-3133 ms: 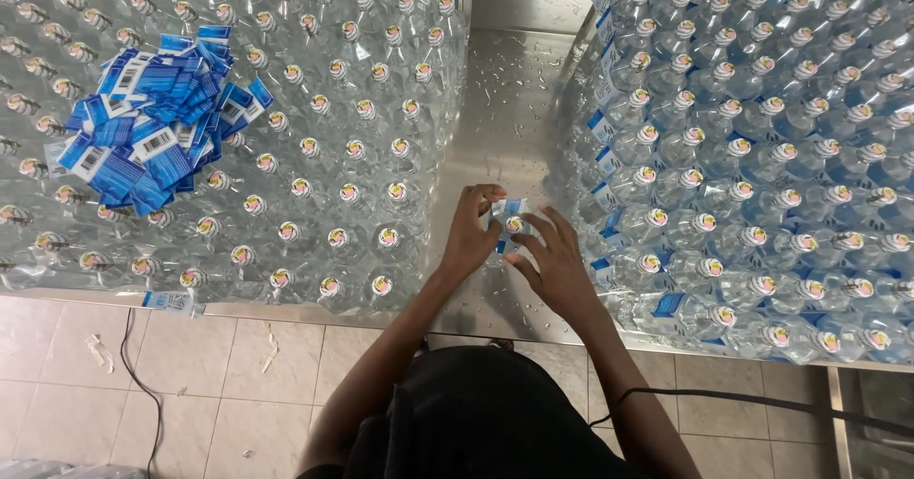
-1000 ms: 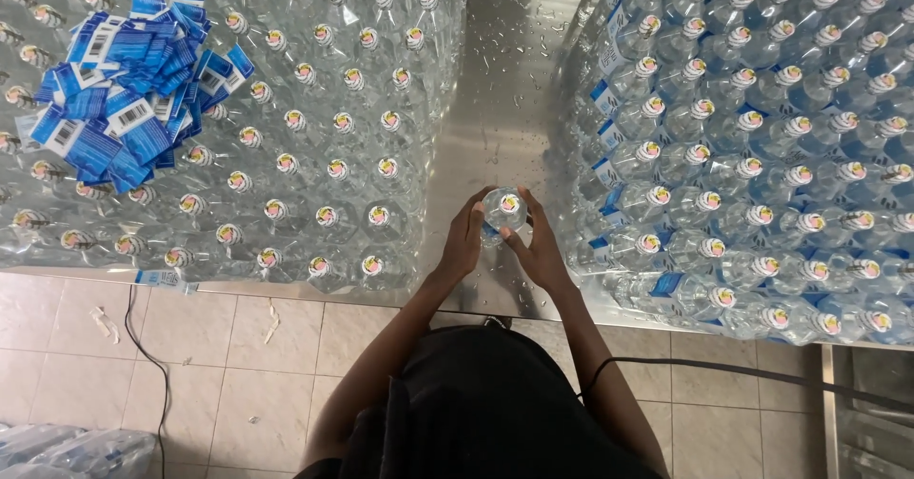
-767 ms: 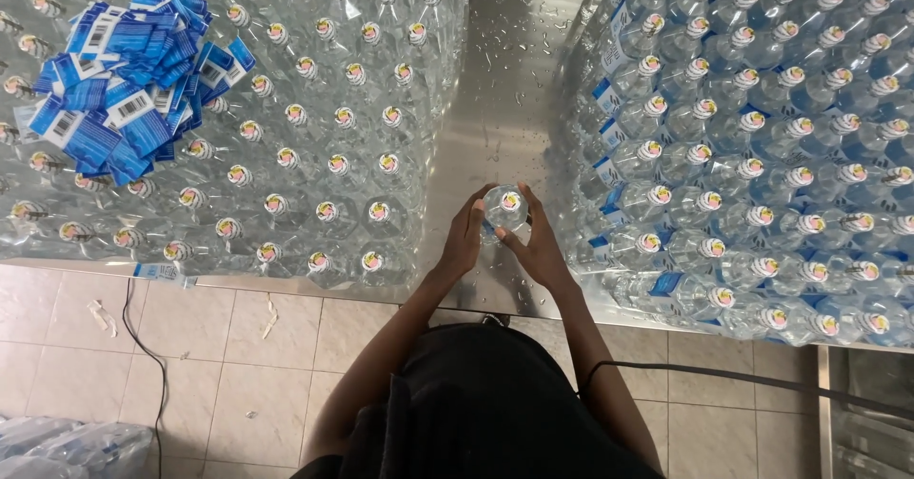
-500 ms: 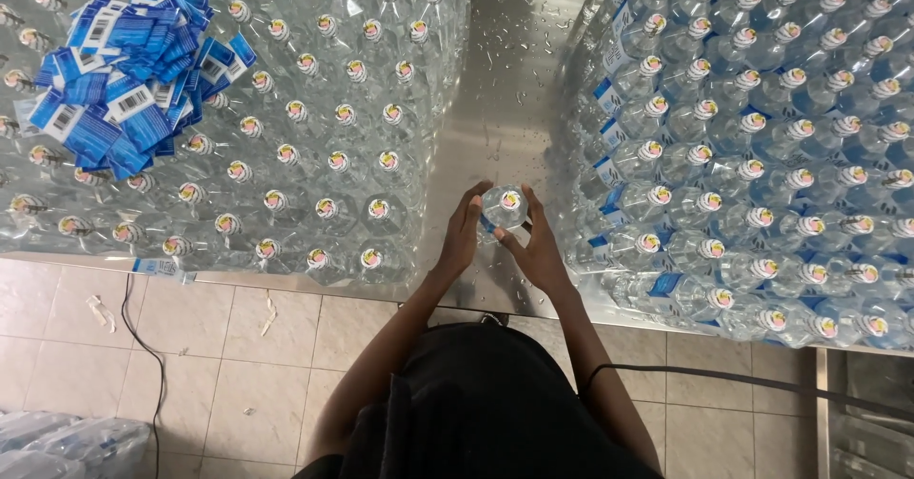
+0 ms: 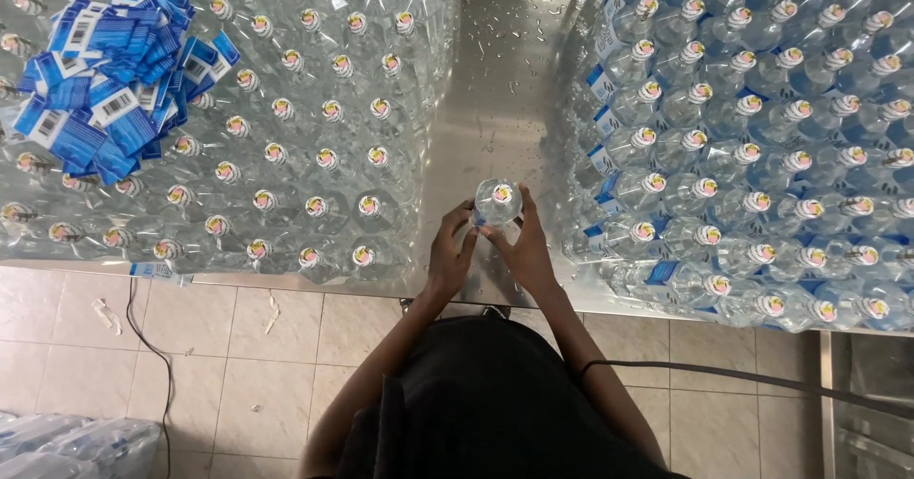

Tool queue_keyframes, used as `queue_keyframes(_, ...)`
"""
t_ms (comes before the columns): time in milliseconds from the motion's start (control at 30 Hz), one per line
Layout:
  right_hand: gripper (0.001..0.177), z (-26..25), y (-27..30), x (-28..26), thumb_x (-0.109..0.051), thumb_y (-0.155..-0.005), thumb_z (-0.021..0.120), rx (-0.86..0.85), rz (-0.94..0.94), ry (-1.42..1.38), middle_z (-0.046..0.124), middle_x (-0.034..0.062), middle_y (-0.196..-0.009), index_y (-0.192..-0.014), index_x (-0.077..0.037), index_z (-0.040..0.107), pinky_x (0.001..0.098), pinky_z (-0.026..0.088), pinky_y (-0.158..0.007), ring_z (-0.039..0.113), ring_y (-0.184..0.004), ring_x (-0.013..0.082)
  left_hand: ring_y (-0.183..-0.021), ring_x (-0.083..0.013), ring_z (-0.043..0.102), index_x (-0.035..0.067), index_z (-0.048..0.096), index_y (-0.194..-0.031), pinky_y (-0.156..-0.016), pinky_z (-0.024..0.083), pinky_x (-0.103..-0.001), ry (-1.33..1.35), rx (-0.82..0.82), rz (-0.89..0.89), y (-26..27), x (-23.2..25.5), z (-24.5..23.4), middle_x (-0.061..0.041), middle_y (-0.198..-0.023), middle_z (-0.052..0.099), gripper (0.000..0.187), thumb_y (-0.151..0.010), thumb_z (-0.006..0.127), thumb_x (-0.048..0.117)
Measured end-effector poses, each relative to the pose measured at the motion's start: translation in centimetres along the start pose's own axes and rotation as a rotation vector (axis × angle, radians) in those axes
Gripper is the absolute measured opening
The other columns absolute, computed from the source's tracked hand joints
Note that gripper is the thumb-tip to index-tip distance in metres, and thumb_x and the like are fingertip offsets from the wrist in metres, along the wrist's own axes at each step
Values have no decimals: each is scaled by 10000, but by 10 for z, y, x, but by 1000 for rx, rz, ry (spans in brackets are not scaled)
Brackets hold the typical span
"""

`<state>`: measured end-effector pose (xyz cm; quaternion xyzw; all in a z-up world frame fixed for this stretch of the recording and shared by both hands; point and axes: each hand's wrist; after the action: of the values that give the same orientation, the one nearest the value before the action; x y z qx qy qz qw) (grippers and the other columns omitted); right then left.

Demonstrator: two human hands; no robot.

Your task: Manual application of plastic label sleeves to clear water bottles on a production line.

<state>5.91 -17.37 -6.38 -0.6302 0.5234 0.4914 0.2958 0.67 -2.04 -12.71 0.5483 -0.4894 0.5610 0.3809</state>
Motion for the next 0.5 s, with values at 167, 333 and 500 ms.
queue_keyframes(167, 1022, -2, 9, 7, -233, -951, 868, 19, 17, -66, 326, 306, -1729, -1720, -4, 235, 470, 460, -1274, 334, -1603, 457, -1428, -400, 598, 0, 628, -1321, -1219, 487, -503, -73, 15, -56, -9, 5, -5, -223, -1496, 619, 255, -1160, 584, 192)
queue_keyframes(333, 934, -8, 9, 22, -49, -945, 821, 18, 9, -48, 347, 282, -1712, -1706, -13, 279, 478, 561, -1190, 396, -1567, 464, -1345, -338, 672, 51, 675, -1224, -1139, 562, -440, -185, 24, -23, -12, -3, -7, -150, -1417, 676, 168, -1156, 583, 175)
queue_keyframes(500, 1058, -9, -13, 49, -17, -880, 878, -41, -31, 6, 370, 287, -1704, -1719, 8, 233, 498, 504, -1242, 388, -1576, 460, -1243, -415, 686, 36, 586, -1214, -1033, 588, -526, -264, 9, 59, -13, -8, -6, -187, -1354, 624, 225, -1208, 453, 217)
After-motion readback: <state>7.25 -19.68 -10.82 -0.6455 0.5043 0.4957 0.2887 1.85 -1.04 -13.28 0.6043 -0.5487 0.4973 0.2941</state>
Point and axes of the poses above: each hand's wrist, its own y-axis away from the middle knuckle, its own z-axis out of the palm, x = y × z
